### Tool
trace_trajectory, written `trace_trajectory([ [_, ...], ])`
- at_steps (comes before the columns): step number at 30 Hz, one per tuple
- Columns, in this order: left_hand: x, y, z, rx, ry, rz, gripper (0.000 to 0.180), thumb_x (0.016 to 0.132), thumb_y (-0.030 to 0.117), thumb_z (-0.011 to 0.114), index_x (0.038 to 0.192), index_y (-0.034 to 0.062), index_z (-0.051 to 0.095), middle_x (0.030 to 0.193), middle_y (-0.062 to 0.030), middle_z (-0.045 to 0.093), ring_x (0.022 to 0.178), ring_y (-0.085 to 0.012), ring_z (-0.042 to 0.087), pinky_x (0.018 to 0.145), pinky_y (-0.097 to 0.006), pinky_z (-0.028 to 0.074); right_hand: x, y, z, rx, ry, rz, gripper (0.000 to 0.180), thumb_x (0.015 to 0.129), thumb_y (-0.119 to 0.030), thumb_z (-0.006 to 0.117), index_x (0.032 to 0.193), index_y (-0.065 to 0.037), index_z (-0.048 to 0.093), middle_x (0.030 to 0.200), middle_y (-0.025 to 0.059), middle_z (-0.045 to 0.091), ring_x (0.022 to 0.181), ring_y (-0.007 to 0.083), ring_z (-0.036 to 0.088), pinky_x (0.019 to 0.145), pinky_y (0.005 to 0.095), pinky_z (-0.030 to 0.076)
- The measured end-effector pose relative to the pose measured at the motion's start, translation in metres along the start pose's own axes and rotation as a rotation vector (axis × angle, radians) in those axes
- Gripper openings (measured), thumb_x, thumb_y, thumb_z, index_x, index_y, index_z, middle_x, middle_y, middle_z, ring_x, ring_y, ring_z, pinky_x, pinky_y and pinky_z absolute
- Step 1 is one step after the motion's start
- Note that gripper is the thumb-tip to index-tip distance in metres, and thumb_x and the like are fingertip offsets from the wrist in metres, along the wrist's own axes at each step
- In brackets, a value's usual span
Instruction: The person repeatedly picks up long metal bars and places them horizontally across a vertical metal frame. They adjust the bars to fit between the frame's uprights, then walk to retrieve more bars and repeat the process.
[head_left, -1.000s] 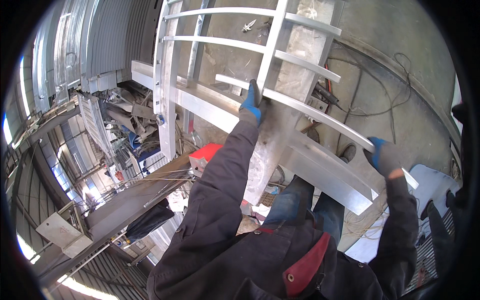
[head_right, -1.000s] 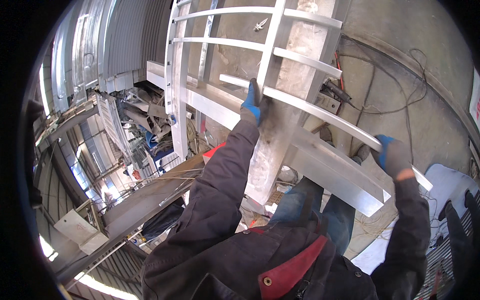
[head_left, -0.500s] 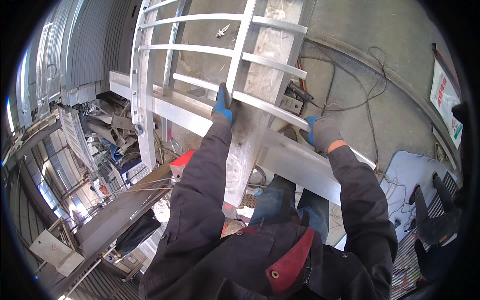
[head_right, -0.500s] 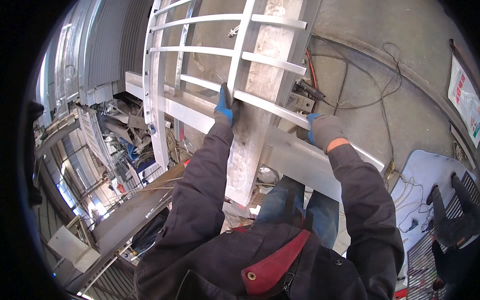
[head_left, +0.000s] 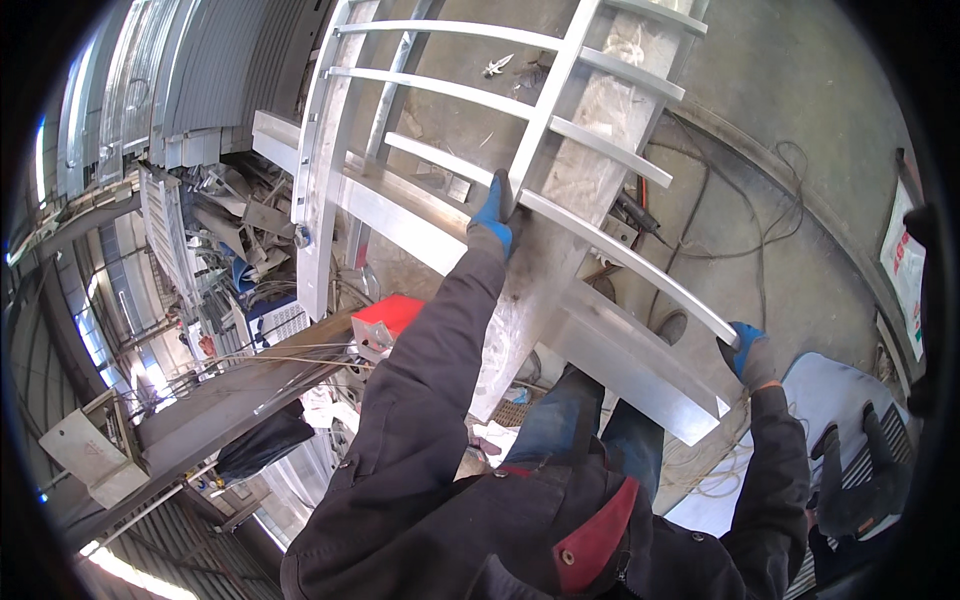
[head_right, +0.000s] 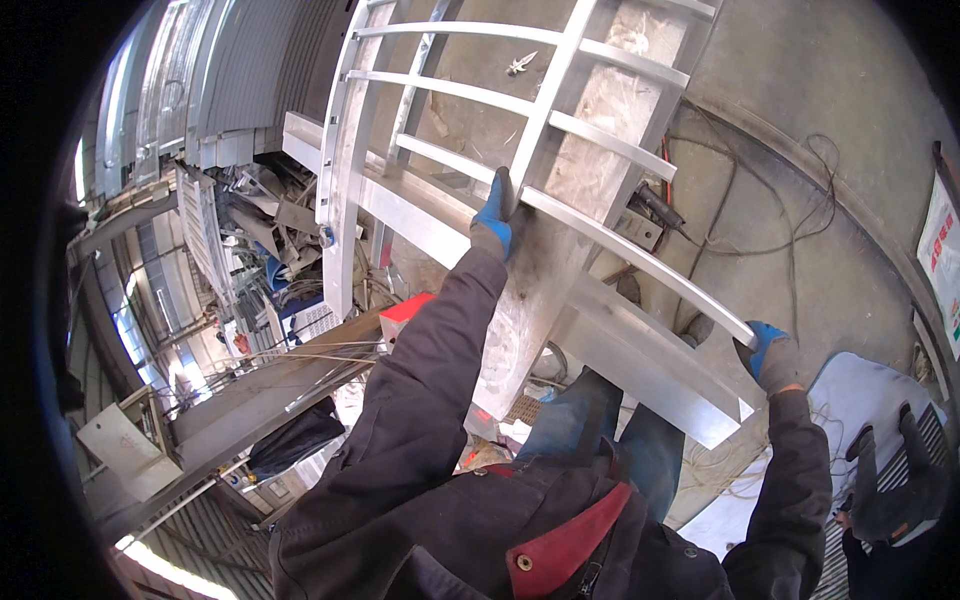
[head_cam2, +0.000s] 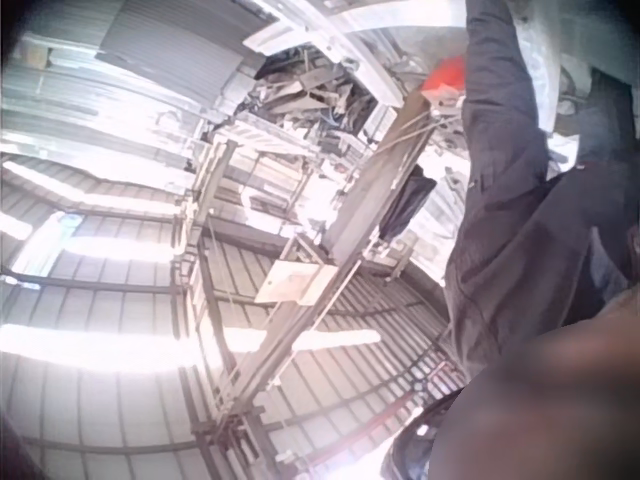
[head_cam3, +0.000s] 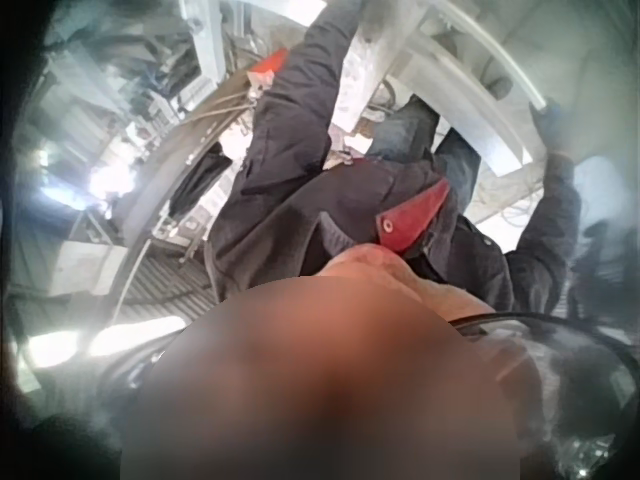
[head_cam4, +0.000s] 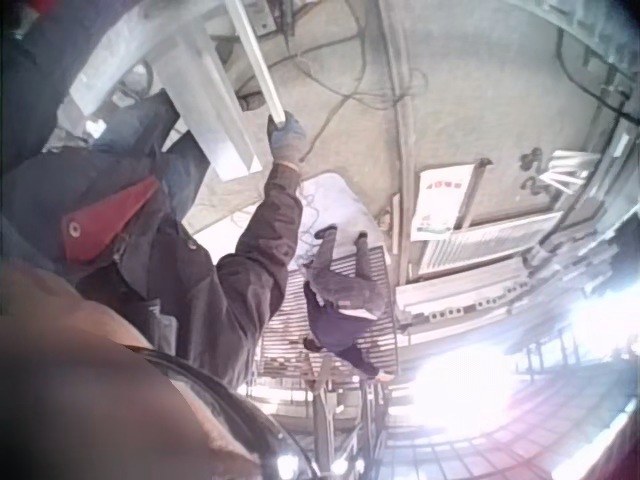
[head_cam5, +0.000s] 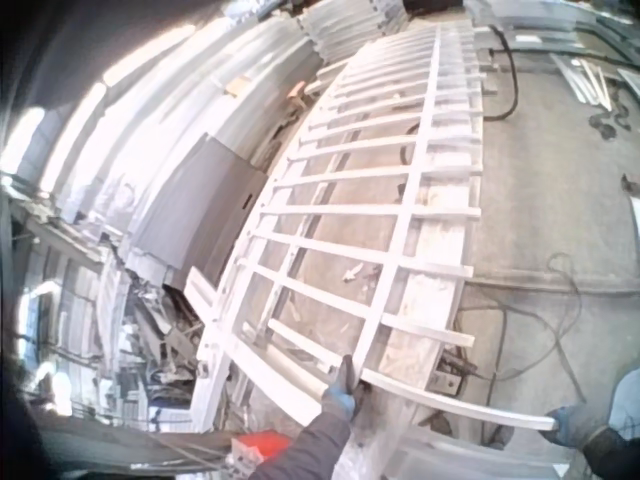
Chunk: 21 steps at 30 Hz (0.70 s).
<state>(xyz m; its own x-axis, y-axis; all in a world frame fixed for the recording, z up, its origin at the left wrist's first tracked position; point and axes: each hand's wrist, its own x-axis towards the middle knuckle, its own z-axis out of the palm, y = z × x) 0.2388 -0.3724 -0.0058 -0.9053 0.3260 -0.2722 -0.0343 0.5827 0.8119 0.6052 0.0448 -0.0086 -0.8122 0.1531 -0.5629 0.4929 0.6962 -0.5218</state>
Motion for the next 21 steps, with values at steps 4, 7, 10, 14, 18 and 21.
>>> trace_trajectory([
  [4,0.002,0.009,0.000,-0.380,0.079,-0.521,0.077,0.092,-0.017,0.047,0.161,0.0156,0.034,0.157,0.0011,0.042,0.129,-0.0103,0.046,0.100,-0.017,0.036,0.002,-0.009,-0.011,-0.015,0.045,-0.045,0.034,0.088,-0.033,0.071,0.114,-0.012,0.071,0.102,0.0192,0.073,0.093,0.0384,0.070,0.080,0.0457,0.055],
  [7,0.013,0.014,-0.002,-0.103,-0.043,-0.077,0.088,0.088,-0.017,0.058,0.164,0.0104,0.023,0.162,-0.0018,0.039,0.145,-0.0151,0.038,0.114,-0.020,0.032,0.002,-0.028,-0.023,-0.051,0.219,-0.153,0.034,0.087,-0.033,0.072,0.114,-0.012,0.071,0.100,0.0189,0.073,0.090,0.0391,0.070,0.079,0.0469,0.055],
  [10,0.019,0.014,-0.005,-0.517,0.111,-0.524,0.087,0.088,-0.014,0.059,0.164,0.0093,0.022,0.163,-0.0033,0.037,0.145,-0.0137,0.036,0.115,-0.021,0.031,0.004,-0.052,-0.020,-0.035,0.064,-0.103,0.034,0.088,-0.032,0.071,0.115,-0.012,0.071,0.099,0.0189,0.072,0.090,0.0390,0.069,0.079,0.0474,0.054],
  [14,0.009,0.008,-0.009,0.248,-0.029,-0.041,0.086,0.089,-0.010,0.061,0.164,0.0083,0.022,0.164,-0.0068,0.036,0.146,-0.0147,0.035,0.117,-0.023,0.029,0.015,-0.070,-0.014,-0.062,0.034,-0.112,0.035,0.087,-0.033,0.071,0.115,-0.013,0.071,0.101,0.0183,0.073,0.092,0.0379,0.070,0.079,0.0461,0.055],
  [18,0.002,0.000,-0.010,0.146,-0.034,-0.001,0.085,0.090,-0.005,0.063,0.163,0.0070,0.022,0.163,-0.0113,0.037,0.147,-0.0184,0.036,0.118,-0.025,0.029,0.038,-0.092,-0.009,-0.080,0.104,-0.221,0.033,0.089,-0.035,0.070,0.113,-0.013,0.071,0.100,0.0171,0.073,0.091,0.0370,0.070,0.078,0.0466,0.055],
  [21,0.000,0.000,-0.009,0.136,-0.036,-0.006,0.085,0.090,-0.005,0.063,0.163,0.0058,0.022,0.164,-0.0126,0.035,0.148,-0.0195,0.037,0.119,-0.025,0.029,0.069,-0.130,0.005,-0.064,0.087,-0.228,0.034,0.090,-0.036,0.070,0.113,-0.012,0.071,0.101,0.0171,0.073,0.091,0.0375,0.070,0.079,0.0470,0.055],
])
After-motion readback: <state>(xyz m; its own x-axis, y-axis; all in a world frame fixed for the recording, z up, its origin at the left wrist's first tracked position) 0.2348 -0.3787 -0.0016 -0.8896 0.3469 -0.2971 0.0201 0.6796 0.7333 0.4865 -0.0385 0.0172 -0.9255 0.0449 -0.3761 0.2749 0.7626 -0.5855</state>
